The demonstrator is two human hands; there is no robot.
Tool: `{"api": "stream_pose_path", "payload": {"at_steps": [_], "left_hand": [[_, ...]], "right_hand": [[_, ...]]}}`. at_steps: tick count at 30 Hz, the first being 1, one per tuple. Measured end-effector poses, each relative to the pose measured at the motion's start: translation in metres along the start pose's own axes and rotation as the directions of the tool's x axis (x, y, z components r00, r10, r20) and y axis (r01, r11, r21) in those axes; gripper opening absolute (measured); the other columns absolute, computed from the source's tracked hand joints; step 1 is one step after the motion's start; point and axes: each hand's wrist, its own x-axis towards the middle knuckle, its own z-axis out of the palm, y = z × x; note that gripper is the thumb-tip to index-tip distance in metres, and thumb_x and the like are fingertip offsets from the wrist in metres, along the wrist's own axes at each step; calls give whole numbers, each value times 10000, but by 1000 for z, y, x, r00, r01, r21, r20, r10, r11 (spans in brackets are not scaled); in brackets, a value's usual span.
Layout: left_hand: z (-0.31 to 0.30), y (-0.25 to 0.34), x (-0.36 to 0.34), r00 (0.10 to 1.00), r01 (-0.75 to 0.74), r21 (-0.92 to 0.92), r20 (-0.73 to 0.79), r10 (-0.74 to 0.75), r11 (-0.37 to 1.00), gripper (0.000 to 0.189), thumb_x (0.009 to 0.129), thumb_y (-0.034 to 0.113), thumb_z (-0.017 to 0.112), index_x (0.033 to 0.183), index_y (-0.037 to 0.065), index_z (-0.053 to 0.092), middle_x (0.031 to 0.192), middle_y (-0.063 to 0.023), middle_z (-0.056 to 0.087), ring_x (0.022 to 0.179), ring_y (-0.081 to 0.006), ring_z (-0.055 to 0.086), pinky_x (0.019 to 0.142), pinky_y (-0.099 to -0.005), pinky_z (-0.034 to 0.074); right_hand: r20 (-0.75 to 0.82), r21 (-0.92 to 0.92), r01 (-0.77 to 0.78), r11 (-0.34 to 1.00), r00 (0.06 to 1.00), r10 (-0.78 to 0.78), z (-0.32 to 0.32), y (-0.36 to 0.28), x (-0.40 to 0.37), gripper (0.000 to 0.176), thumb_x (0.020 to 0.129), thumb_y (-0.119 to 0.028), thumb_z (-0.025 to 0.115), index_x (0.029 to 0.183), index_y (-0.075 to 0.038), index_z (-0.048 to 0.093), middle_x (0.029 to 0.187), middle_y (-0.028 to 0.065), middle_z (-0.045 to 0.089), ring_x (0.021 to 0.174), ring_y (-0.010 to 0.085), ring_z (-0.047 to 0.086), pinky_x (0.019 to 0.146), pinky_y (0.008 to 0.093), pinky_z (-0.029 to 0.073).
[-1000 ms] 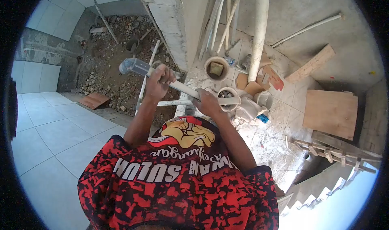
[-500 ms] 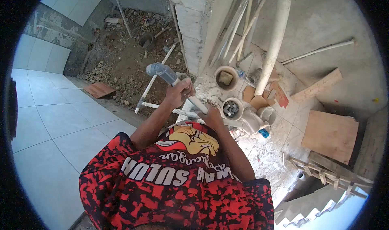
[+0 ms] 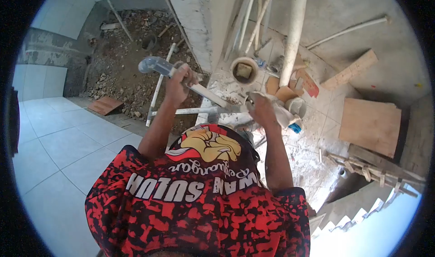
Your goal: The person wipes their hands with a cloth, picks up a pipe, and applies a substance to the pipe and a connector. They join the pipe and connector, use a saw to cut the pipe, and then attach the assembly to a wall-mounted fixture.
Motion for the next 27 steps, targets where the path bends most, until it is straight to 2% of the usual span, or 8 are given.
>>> {"api": "stream_pose_path", "payload": {"at_steps": [1, 4, 11, 13, 17, 20, 24, 27], "left_hand": [[4, 2, 0, 997, 11, 24, -77, -9, 1000, 262, 845, 181, 534, 634, 99, 404, 498, -16, 327, 470, -155, 390, 527, -325, 378], [-1, 4, 2, 1000, -21, 39, 1, 21, 999, 264, 849, 186, 529, 632, 97, 409, 504, -10, 316, 478, -153, 390, 532, -327, 379], [1, 2, 2, 1000, 3, 48, -5, -2, 999, 248, 847, 193, 533, 649, 96, 421, 510, -8, 331, 480, -151, 393, 535, -330, 385], [3, 1, 0, 1000, 3, 61, -13, -3, 998, 242, 846, 189, 532, 653, 98, 417, 510, -11, 337, 477, -151, 395, 534, -328, 389], [4, -1, 0, 999, 23, 1, -30, -23, 1000, 211, 822, 171, 561, 672, 97, 431, 500, 4, 359, 448, -123, 380, 518, -294, 402], [9, -6, -2, 998, 45, 4, -53, -45, 999, 207, 830, 166, 550, 673, 96, 434, 507, 5, 364, 456, -120, 381, 513, -292, 394], [12, -10, -4, 996, 67, -1, 57, -66, 998, 226, 837, 160, 549, 664, 99, 418, 536, 3, 382, 461, -114, 359, 507, -288, 377], [12, -16, -8, 994, 106, -15, -3, -106, 994, 226, 840, 157, 544, 668, 99, 409, 539, -3, 383, 469, -120, 357, 519, -290, 379]], "right_hand": [[-2, 1, -19, 1000, 1000, 19, -6, 4, -2, 353, 789, -212, 563, 1092, -34, 542, 1063, 207, 568, 985, 359, 539, 860, 420, 420], [9, -25, -92, 995, 996, 92, -11, 11, -7, 352, 791, -241, 565, 1063, -17, 561, 1081, 211, 564, 996, 361, 538, 874, 423, 417], [88, -25, -32, 999, 996, 34, 17, 19, -7, 398, 787, -335, 572, 1034, -23, 576, 1030, 198, 583, 979, 372, 542, 865, 438, 417], [141, -329, -115, 937, 976, 169, 24, 13, -8, 371, 791, -336, 573, 1030, -53, 577, 1052, 161, 581, 1002, 363, 537, 858, 485, 414], [182, -439, -76, 895, 968, 171, 11, -25, -10, 351, 807, -311, 555, 1075, -84, 545, 1121, 117, 549, 1077, 325, 506, 925, 569, 327], [228, -273, -88, 958, 961, 154, 33, -23, -6, 375, 806, -310, 558, 1108, -91, 521, 1120, 123, 553, 1100, 308, 491, 981, 547, 271], [72, -124, 138, 983, 989, -130, 74, -14, 0, 452, 798, -341, 585, 1141, -63, 487, 1037, 176, 580, 991, 353, 539, 876, 462, 397], [201, -117, 24, 993, 980, 0, 89, -21, 6, 402, 803, -342, 581, 1070, -53, 492, 1014, 179, 574, 964, 351, 549, 813, 459, 418]]}}
